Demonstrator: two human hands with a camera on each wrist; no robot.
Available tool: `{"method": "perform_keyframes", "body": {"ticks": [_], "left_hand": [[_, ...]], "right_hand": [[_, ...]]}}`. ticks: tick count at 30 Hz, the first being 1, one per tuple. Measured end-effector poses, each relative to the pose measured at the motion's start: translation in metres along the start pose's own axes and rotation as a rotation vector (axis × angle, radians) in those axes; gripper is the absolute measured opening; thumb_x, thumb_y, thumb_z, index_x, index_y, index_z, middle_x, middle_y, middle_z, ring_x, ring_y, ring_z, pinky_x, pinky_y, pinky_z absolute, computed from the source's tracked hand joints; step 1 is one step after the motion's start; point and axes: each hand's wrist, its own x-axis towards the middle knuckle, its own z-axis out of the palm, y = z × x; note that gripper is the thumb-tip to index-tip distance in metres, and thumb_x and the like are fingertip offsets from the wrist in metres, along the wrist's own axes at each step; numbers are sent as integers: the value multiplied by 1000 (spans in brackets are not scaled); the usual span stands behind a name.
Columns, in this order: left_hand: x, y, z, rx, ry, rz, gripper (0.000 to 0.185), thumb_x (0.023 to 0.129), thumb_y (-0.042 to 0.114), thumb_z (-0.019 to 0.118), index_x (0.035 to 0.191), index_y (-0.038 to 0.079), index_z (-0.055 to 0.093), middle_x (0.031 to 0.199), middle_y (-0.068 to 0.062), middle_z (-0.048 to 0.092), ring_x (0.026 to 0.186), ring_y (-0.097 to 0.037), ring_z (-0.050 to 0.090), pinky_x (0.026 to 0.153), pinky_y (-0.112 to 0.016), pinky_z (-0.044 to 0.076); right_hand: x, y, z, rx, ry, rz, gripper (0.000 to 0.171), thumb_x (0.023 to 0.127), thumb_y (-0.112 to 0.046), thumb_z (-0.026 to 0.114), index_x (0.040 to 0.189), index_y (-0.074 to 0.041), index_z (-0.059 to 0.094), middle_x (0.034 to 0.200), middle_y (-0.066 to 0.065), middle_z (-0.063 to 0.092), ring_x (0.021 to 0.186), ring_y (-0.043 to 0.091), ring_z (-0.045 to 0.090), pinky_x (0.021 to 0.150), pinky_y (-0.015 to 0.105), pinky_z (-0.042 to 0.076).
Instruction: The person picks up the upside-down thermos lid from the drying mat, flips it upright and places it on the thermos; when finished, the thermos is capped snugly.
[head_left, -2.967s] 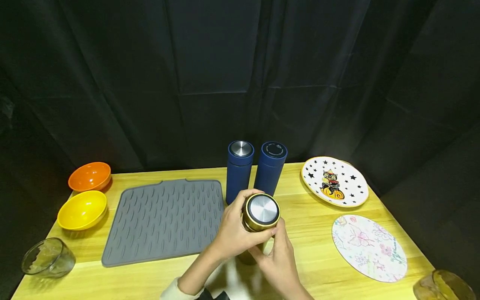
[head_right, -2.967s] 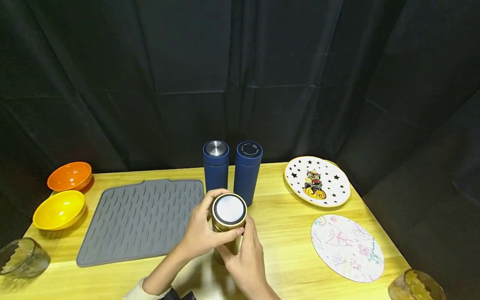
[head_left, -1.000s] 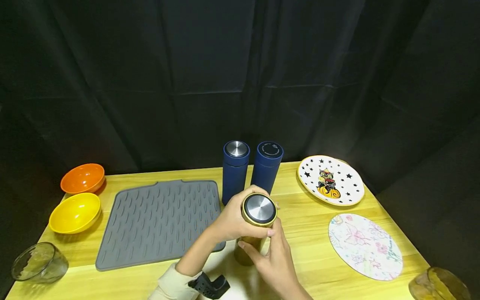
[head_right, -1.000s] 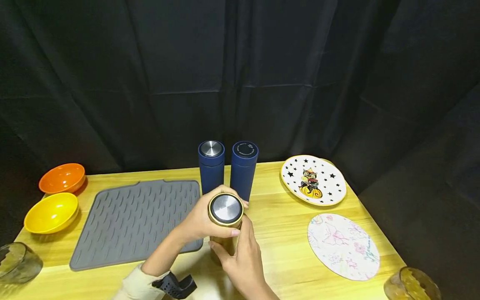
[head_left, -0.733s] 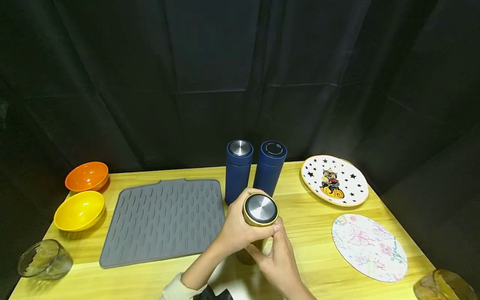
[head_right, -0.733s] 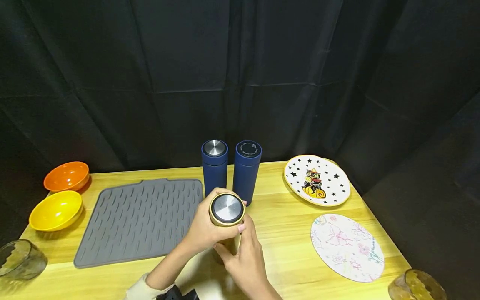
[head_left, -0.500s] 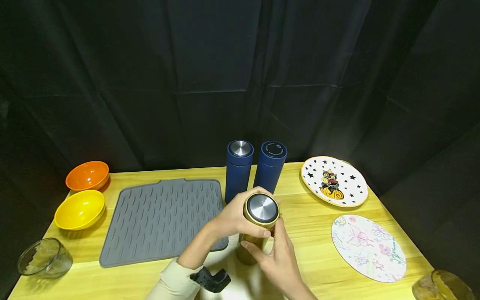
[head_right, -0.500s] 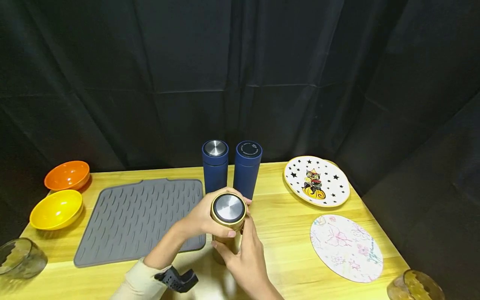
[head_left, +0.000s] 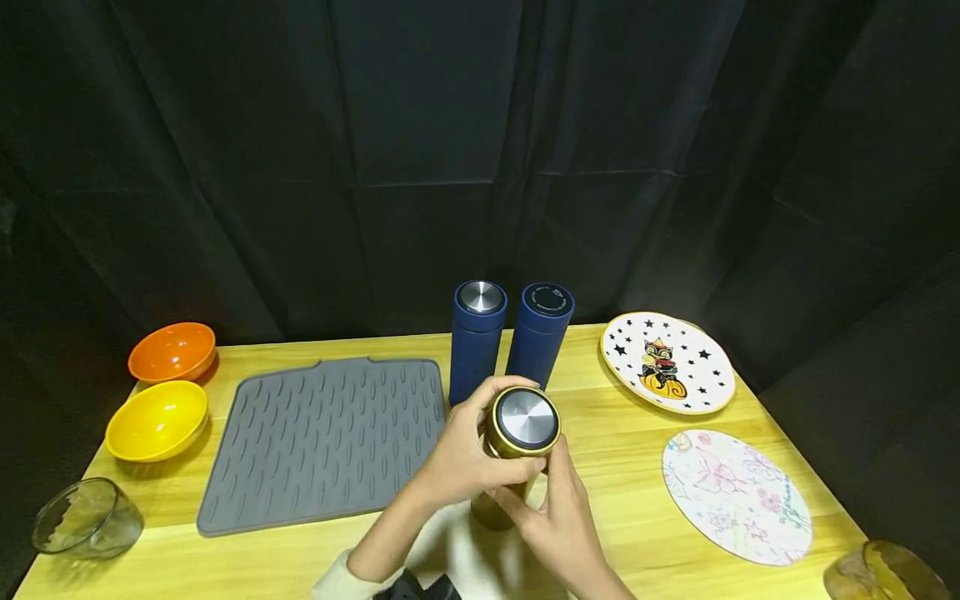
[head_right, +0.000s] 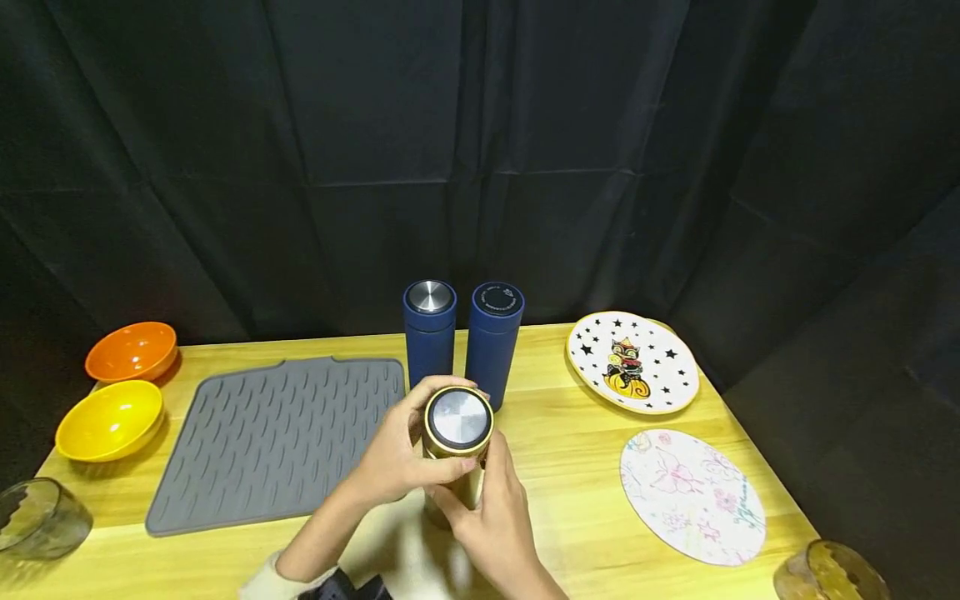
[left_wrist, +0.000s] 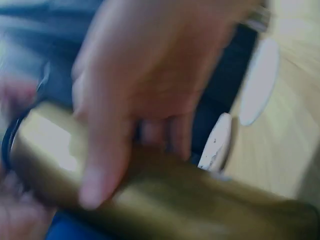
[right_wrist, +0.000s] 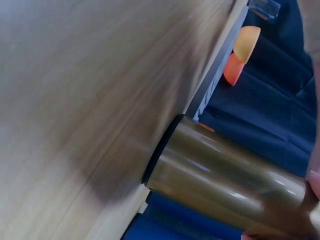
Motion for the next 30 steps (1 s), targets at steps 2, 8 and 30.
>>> {"method": "perform_keyframes", "body": {"ticks": [2,8,30], "left_hand": [[4,0,-6,-111,-122,-33,69,73,7,74,137,7,48,130,-16,59,114,-20,59,102,-34,45],[-2,2,13,328,140,-9,103,61,34,94,145,20,37,129,-2,56,119,-16,51,99,-41,43],[23,-6,-14,-130,-288,-12,70,66,-4,82,127,4,49,123,-16,63,115,-17,60,101,-32,49]], "right_hand": [[0,-1,-1,16,-17,34,83,73,-15,87,143,-11,41,133,9,59,119,22,57,97,52,48],[0,-1,-1,-16,-24,-9,77,72,-5,83,139,-8,45,132,9,60,121,24,57,98,51,48],[0,-5,2,-15,-4,76,71,76,-19,86,133,-10,45,121,5,63,108,20,61,91,49,49]]}}
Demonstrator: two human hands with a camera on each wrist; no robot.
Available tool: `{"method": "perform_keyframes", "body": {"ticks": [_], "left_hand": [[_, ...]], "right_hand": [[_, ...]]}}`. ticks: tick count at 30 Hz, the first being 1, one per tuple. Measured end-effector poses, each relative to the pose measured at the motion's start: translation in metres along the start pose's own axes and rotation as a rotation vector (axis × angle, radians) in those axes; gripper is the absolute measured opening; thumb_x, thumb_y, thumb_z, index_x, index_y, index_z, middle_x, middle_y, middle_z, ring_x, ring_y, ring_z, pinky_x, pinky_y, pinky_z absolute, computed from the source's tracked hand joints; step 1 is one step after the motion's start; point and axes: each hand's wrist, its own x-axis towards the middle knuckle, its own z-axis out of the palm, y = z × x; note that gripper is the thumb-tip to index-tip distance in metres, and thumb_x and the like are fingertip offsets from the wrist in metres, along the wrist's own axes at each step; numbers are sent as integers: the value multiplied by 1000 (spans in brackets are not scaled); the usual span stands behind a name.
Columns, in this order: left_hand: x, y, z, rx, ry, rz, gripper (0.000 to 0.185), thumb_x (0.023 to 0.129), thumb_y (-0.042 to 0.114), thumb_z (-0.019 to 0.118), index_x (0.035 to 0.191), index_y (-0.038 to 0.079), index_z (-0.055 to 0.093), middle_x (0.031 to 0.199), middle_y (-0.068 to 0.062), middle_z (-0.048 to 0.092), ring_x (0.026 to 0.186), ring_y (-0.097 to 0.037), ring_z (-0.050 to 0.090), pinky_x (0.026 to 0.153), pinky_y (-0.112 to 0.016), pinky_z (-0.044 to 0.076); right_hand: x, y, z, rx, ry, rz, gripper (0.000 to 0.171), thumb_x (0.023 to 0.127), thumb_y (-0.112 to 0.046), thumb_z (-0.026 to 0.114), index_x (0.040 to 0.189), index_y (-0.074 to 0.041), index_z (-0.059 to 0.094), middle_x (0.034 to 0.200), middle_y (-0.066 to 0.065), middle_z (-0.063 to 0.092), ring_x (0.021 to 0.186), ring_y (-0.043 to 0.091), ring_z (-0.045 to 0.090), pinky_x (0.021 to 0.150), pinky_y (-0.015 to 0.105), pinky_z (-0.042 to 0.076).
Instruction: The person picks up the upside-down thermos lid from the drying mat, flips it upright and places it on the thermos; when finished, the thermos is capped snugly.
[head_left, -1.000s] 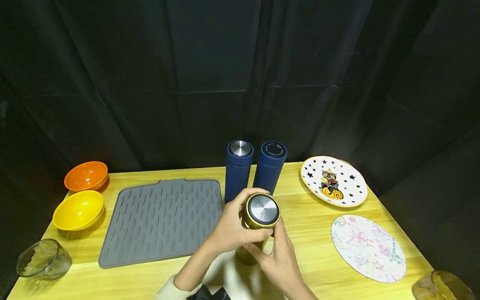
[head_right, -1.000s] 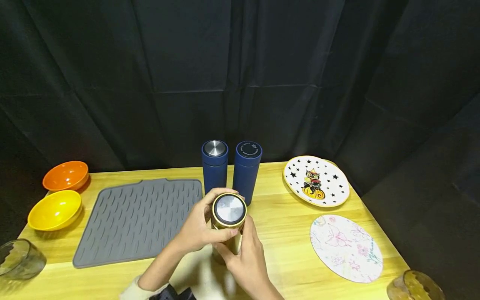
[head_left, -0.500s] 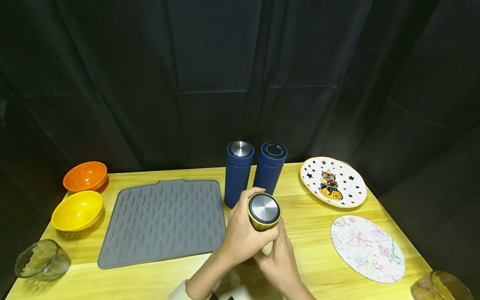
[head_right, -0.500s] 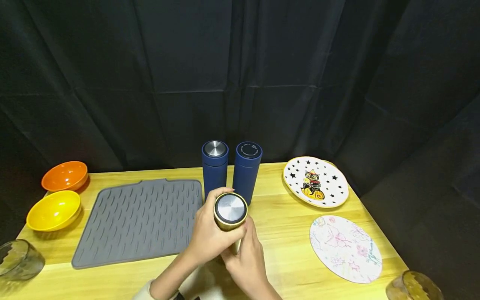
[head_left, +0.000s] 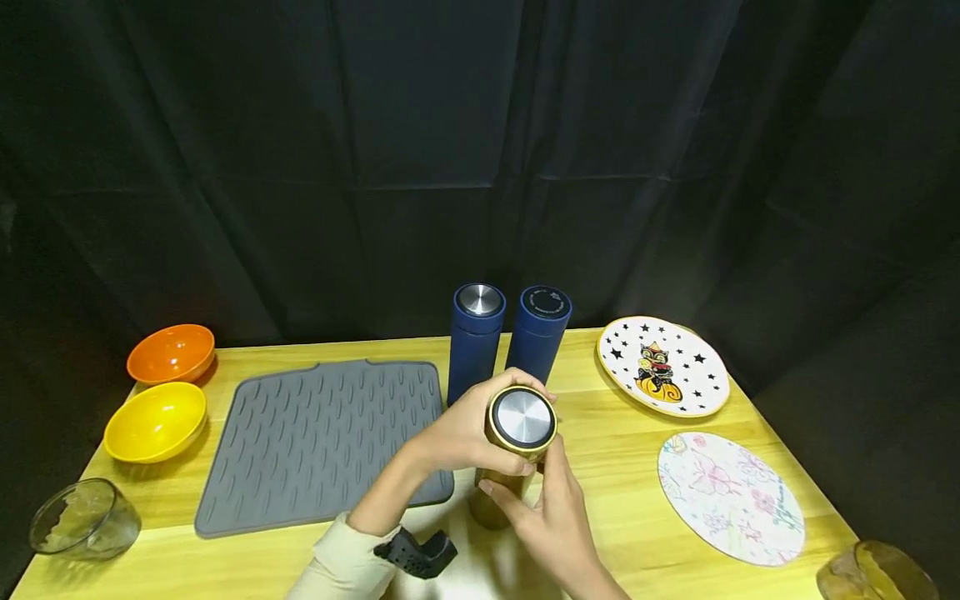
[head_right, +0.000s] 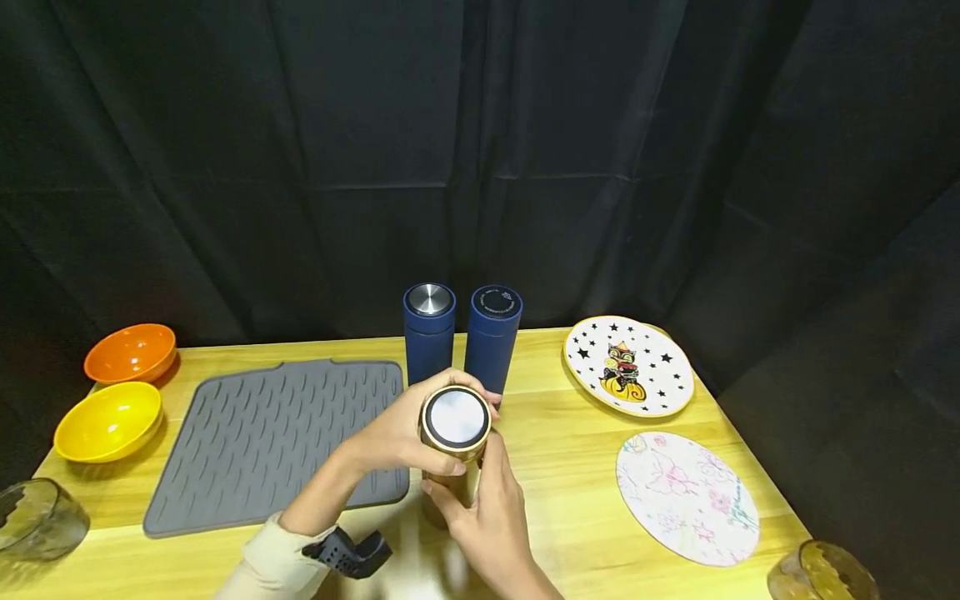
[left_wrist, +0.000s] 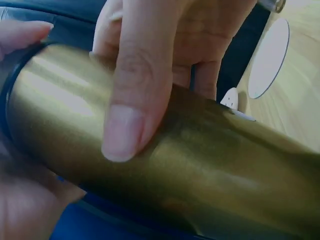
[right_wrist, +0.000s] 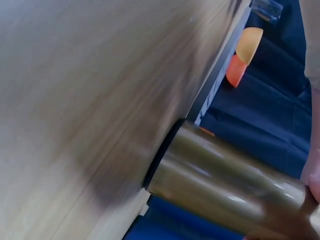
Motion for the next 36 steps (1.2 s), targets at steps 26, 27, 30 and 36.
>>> {"method": "perform_keyframes", "body": {"ticks": [26,27,30,36], "left_hand": [[-8,4,5,132,108,-3,78,68,5,88,134,13,48,127,-6,63,115,-15,60,99,-32,50],[-7,5,2,121,72,-15,76,68,4,88,133,13,49,125,-7,64,113,-14,61,97,-32,51],[-6,4,2,138,91,-36,68,66,3,87,126,11,56,115,-7,67,103,-11,62,92,-30,53],[-11,1,34,245,413,-42,70,65,17,92,122,11,52,112,-3,65,102,-14,62,90,-31,51]], "right_hand": [[1,6,7,-131,115,-178,79,66,-17,90,131,-1,48,117,13,64,104,28,65,82,49,55],[1,5,7,-125,110,-157,79,66,-18,91,130,-2,48,116,12,64,102,26,65,81,48,55],[0,4,7,-116,107,-142,79,66,-18,91,131,-2,48,116,12,64,102,26,65,82,49,54],[1,4,8,-188,147,-199,71,62,-4,85,123,1,49,108,17,64,92,36,67,72,52,55]]}}
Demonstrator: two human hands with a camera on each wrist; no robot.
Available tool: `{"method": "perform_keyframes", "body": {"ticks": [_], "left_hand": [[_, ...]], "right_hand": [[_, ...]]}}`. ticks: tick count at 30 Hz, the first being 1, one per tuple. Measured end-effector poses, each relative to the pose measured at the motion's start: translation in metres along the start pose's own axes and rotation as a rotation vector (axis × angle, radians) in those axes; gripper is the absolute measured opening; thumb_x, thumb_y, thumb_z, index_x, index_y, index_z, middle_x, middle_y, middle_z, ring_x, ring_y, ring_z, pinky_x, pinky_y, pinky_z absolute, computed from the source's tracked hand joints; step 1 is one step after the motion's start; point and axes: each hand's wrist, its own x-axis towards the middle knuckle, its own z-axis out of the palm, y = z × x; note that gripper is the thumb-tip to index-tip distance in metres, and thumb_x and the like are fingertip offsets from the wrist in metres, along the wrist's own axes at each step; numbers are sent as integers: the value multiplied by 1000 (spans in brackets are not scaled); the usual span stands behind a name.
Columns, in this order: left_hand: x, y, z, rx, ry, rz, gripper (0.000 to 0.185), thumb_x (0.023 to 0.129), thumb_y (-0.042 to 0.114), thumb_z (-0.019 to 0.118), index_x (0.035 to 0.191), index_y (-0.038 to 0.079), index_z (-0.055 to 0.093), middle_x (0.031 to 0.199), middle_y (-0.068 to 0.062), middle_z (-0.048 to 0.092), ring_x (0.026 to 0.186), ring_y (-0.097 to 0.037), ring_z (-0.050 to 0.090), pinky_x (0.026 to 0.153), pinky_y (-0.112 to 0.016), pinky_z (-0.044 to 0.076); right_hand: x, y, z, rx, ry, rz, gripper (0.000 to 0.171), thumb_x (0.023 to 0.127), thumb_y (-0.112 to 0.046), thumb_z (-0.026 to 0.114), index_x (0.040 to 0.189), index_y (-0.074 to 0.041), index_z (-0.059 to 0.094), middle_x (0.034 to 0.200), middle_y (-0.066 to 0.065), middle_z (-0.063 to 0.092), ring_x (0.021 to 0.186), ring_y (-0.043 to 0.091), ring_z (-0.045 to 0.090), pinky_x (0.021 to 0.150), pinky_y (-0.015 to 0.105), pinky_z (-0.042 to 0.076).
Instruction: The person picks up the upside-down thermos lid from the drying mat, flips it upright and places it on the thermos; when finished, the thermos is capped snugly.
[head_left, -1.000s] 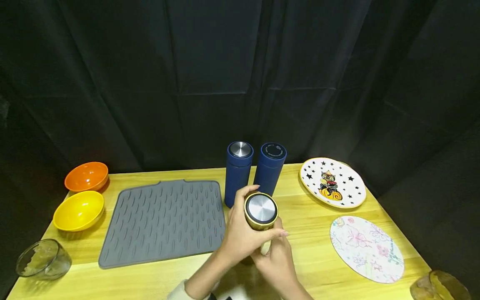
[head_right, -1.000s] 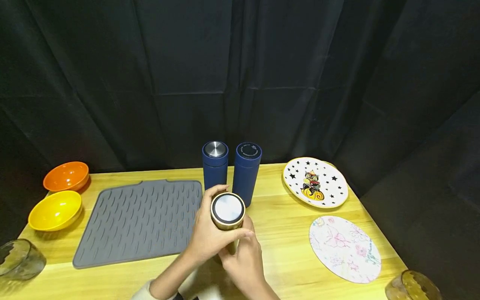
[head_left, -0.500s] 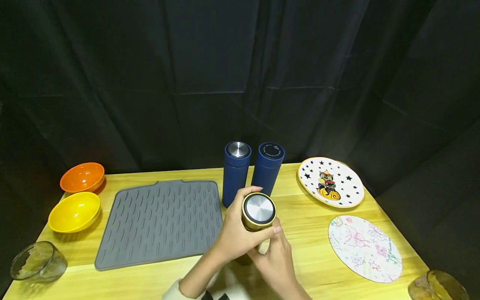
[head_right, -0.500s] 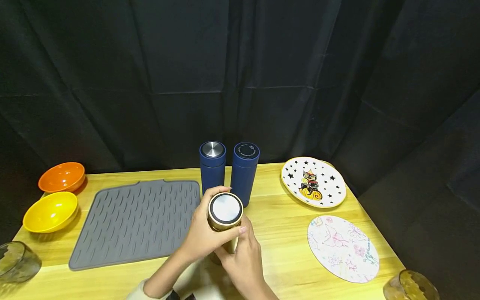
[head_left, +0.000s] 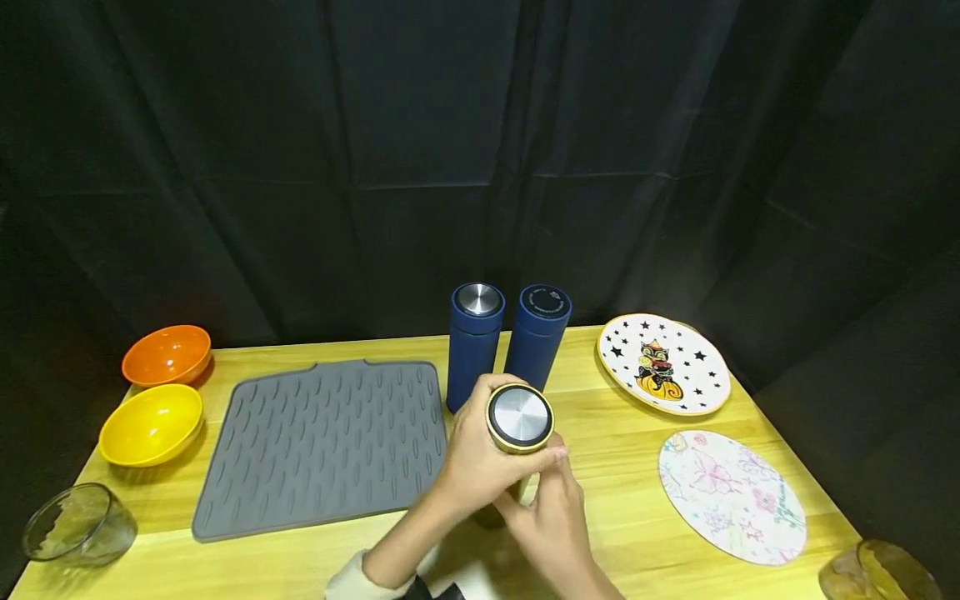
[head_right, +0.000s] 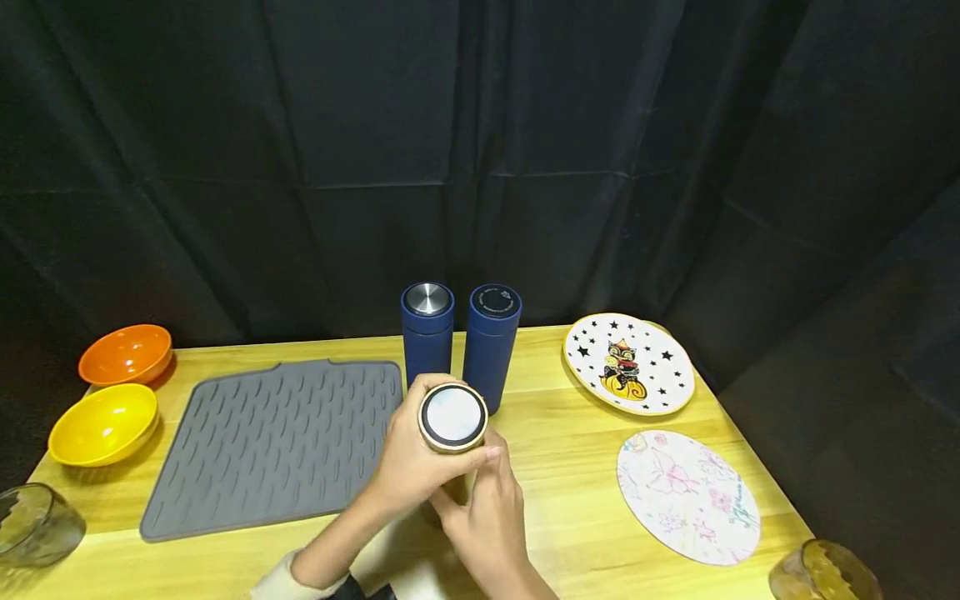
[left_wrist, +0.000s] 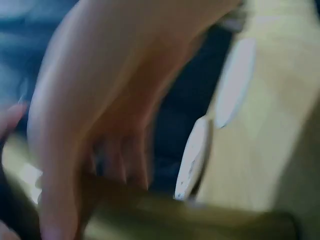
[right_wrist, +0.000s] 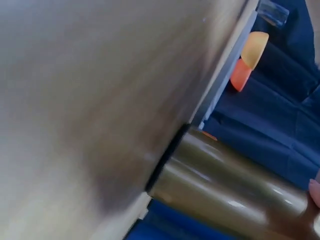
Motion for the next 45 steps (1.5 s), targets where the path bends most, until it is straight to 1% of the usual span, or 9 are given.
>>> {"method": "perform_keyframes", "body": {"ticks": [5,9,18,23,26,33,37,41,45], "left_hand": [[-3,7,-15,-40,-169,-44,76,75,16,83,140,17,44,127,-2,56,114,-16,56,101,-34,45],[4,8,-36,-18,-270,-29,70,70,11,88,130,17,51,125,1,63,114,-14,60,101,-34,46],[1,0,-3,219,99,2,76,60,33,92,122,17,52,112,1,58,101,-14,58,82,-32,50],[-3,-4,10,194,241,79,60,63,26,90,113,13,58,103,2,66,92,-12,65,78,-29,55],[-1,-6,6,117,159,99,59,65,20,87,115,12,57,103,0,70,89,-11,67,78,-28,56],[17,-14,-25,-279,-306,-5,74,67,-7,82,127,5,41,129,-18,61,116,-18,61,100,-29,49],[13,-16,-28,-330,-285,-48,75,69,-3,78,131,2,37,133,-16,52,116,-14,56,99,-28,48],[8,-16,-27,-329,-299,36,77,73,8,66,143,4,34,139,-16,48,123,-19,51,105,-36,42],[4,-13,-23,-145,-179,116,85,76,23,79,148,14,35,142,-10,45,131,-23,43,109,-42,37]], "right_hand": [[0,0,-2,17,-11,22,73,63,-3,86,125,1,47,109,17,63,95,36,66,74,52,55],[0,-2,-2,64,-60,71,79,69,-16,89,131,-1,43,117,17,61,105,35,65,82,54,54],[-1,-1,-1,35,-57,33,74,67,-10,87,129,-3,48,117,15,60,101,36,66,79,54,55],[-1,-1,-1,15,-24,-12,77,64,-5,85,131,0,46,119,19,59,99,39,66,78,55,55],[0,-1,-1,20,-23,-8,77,64,-6,85,130,1,45,117,19,60,100,41,65,79,56,54],[6,-1,-2,128,-116,56,85,69,-12,88,140,-4,42,133,15,57,119,31,60,94,53,51],[10,1,-4,158,-166,79,81,72,-14,87,139,-7,43,134,10,58,121,27,58,97,52,50],[11,0,-6,186,-181,95,82,72,-14,87,141,-7,42,133,10,58,117,24,59,92,50,51],[10,-1,-7,172,-175,84,84,70,-9,87,141,-5,43,133,13,58,118,26,59,93,51,51]]}}
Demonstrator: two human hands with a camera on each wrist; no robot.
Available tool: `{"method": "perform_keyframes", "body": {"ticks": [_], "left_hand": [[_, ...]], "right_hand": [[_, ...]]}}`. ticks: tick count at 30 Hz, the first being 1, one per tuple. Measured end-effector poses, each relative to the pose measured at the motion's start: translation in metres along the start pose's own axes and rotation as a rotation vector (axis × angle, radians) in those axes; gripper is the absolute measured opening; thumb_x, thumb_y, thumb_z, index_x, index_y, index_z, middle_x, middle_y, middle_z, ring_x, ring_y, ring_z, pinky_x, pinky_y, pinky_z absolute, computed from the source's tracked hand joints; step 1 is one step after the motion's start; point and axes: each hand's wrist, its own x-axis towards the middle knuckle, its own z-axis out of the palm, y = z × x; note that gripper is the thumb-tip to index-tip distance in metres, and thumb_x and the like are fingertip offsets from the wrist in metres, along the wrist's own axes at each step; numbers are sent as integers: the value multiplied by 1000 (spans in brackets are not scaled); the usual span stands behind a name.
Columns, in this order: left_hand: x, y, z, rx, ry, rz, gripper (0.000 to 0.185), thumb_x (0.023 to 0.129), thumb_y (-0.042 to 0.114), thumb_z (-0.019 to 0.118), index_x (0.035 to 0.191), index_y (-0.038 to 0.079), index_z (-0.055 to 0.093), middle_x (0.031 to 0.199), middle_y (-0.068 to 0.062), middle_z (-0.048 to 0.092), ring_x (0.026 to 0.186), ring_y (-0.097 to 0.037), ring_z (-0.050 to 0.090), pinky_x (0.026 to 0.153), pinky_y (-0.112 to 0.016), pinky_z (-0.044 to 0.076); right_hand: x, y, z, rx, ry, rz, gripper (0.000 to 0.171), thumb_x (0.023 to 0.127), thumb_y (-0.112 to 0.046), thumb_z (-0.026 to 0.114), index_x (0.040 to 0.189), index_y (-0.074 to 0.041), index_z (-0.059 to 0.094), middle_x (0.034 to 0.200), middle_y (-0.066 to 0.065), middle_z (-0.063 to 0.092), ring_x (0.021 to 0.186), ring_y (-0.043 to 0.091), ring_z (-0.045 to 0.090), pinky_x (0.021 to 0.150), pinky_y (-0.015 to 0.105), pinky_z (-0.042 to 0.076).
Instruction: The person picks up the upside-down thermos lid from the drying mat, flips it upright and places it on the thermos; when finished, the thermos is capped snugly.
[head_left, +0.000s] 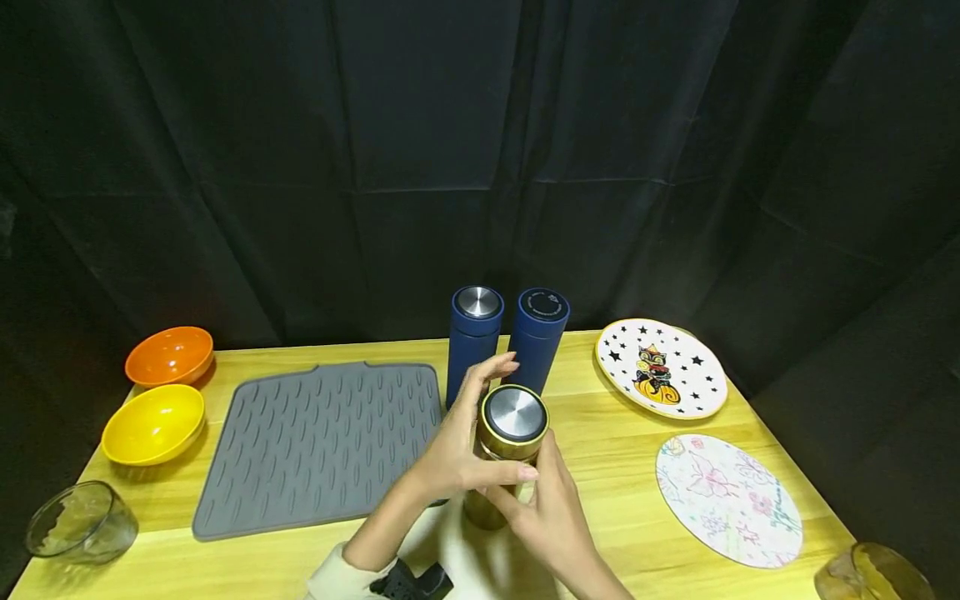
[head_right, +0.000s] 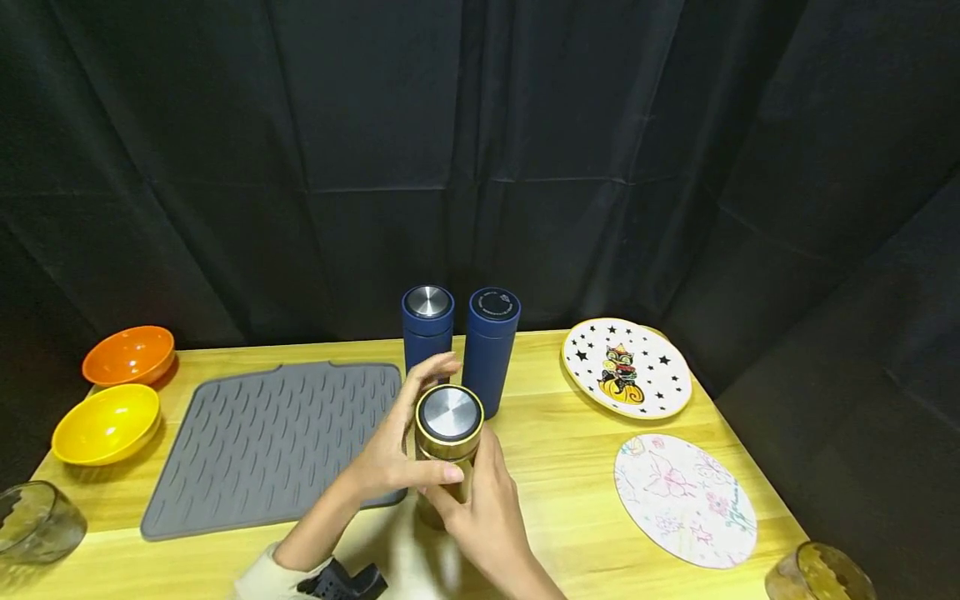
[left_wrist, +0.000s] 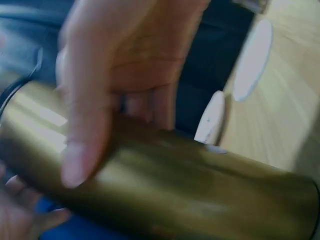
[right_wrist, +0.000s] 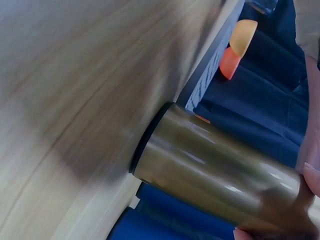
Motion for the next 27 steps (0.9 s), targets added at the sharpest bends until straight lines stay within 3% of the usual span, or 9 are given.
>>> {"method": "perform_keyframes", "body": {"ticks": [3,6,8,12,14,17,21,24,27], "left_hand": [[-1,2,2,36,81,-11,80,71,21,88,138,13,46,131,-9,54,121,-20,52,102,-37,45],[-1,4,-1,-58,15,3,65,76,9,76,136,8,48,131,-14,57,119,-23,56,102,-35,46],[-1,5,-2,-71,-37,-2,72,76,9,75,141,7,43,137,-14,54,124,-23,53,106,-36,43],[0,6,0,55,-28,-42,80,73,17,83,142,13,43,135,-7,56,122,-18,55,102,-34,46],[1,6,-1,11,-38,-56,77,73,13,82,141,12,44,132,-9,58,118,-20,57,100,-34,47],[1,6,-3,-67,-77,-84,88,70,5,81,146,13,37,146,-7,48,132,-23,46,109,-38,40],[-2,6,-1,40,3,-105,93,66,15,90,144,19,39,143,-2,46,131,-14,43,108,-37,39],[-4,4,0,-58,12,-49,72,76,11,75,140,10,43,136,-13,54,125,-17,51,106,-34,42],[-5,3,1,-130,-28,12,76,76,8,67,145,5,38,144,-18,47,132,-23,48,111,-35,37]], "right_hand": [[0,0,0,-18,8,-14,85,69,-9,88,141,-5,42,134,13,57,119,27,59,93,50,52],[-1,0,1,-4,9,-2,85,71,-12,87,142,-6,41,135,13,57,118,26,59,90,50,53],[-2,0,1,-1,15,7,83,71,-12,86,141,-6,42,134,13,57,118,26,59,91,51,52],[-1,1,1,-17,27,-6,81,69,-9,86,138,-4,44,131,13,58,119,29,59,96,53,50],[-2,2,2,-18,23,-6,82,69,-11,87,138,-4,44,133,13,57,120,28,58,97,52,49],[-2,2,2,-16,24,-5,78,71,-12,86,136,-6,45,129,10,59,116,25,60,93,51,51],[-2,3,2,-28,39,-29,77,69,-10,87,135,-4,46,127,10,60,116,25,60,93,50,51],[-2,3,2,-12,35,-26,79,69,-10,87,135,-5,46,128,9,59,115,24,60,92,48,52],[-2,3,2,-5,32,-12,76,70,-9,86,134,-7,46,126,6,59,112,20,59,89,46,53]]}}
